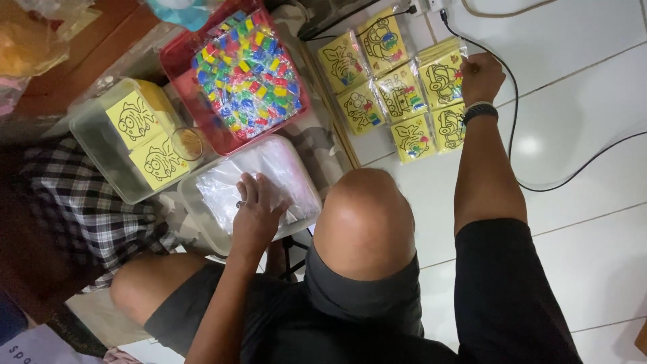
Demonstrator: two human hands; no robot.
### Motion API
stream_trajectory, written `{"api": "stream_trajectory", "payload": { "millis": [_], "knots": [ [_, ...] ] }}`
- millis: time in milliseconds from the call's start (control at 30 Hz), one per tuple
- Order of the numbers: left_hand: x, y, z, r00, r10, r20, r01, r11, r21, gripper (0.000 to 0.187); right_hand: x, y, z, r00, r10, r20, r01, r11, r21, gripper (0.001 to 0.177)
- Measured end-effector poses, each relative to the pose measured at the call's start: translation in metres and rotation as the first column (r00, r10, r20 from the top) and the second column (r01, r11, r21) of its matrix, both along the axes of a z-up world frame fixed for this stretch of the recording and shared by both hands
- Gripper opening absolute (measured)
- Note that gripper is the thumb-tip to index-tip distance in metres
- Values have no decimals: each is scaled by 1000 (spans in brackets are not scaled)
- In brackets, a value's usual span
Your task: The person organizes and bags small illustrated cards and stickers. They pick up individual cards with drawings, place them into small plastic bags, and arrange the bagged items in a neat line on the floor.
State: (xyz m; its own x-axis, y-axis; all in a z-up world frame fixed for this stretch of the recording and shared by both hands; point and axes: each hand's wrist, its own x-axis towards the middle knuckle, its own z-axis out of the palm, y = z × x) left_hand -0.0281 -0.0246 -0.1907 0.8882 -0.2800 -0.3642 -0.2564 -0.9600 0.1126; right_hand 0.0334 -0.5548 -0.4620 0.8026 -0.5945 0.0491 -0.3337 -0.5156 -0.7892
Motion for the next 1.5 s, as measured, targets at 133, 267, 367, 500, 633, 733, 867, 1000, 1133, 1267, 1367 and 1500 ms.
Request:
{"api": "stream_trajectory", "payload": {
  "millis": [133, 267, 367, 500, 633, 733, 867, 1000, 1133, 1267, 1367, 1500],
  "knots": [
    [3, -2, 7, 998, 51, -38, -52, 998, -27, 87, -12, 12, -7, 988, -148, 41, 149, 989, -26, 44],
    [5, -10, 17, 995, -81, 64, 81, 997, -9, 75, -57, 39, -8, 872, -374, 315, 305, 920, 248, 45],
    [1, 2, 17, 994, -73, 78, 76, 997, -27, 70, -110, 72, 9, 920, -349, 178, 264, 888, 376, 30],
    [5, 17, 7, 999, 19, -39, -23, 994, -104, 55, -164, 133, 95, 937, -310, -163, 350, 803, 483, 9],
    [5, 22, 9, 996, 61, -57, -72, 977, -203, 47, -183, 144, 125, 956, -267, -120, 288, 779, 557, 10],
    [5, 27, 2, 991, 122, -54, -133, 939, -316, 44, -156, 156, 194, 940, -306, -148, 334, 751, 569, 10],
    [6, 31, 15, 913, 347, -215, -399, 644, -653, 28, -107, 181, 307, 979, -168, 118, 101, 897, 430, 8],
    [6, 42, 59, 791, 493, -362, -563, 357, -745, 21, -76, 220, 387, 924, 135, 358, -241, 932, 271, 7],
    [0, 54, 99, 796, 439, -416, -511, 121, -851, 18, -67, 319, 461, 884, 290, 366, -402, 871, 281, 10],
    [-17, 70, 144, 844, 275, -461, -429, -170, -887, 14, -62, 390, 449, 777, 601, 189, -617, 667, 417, 35],
    [-26, 89, 160, 889, 214, -405, -353, -243, -903, 13, -60, 428, 436, 779, 578, 244, -602, 577, 552, 34],
    [-34, 103, 153, 893, 201, -404, -327, -326, -887, 19, -65, 448, 420, 815, 512, 270, -561, 583, 587, 9]
  ]
}}
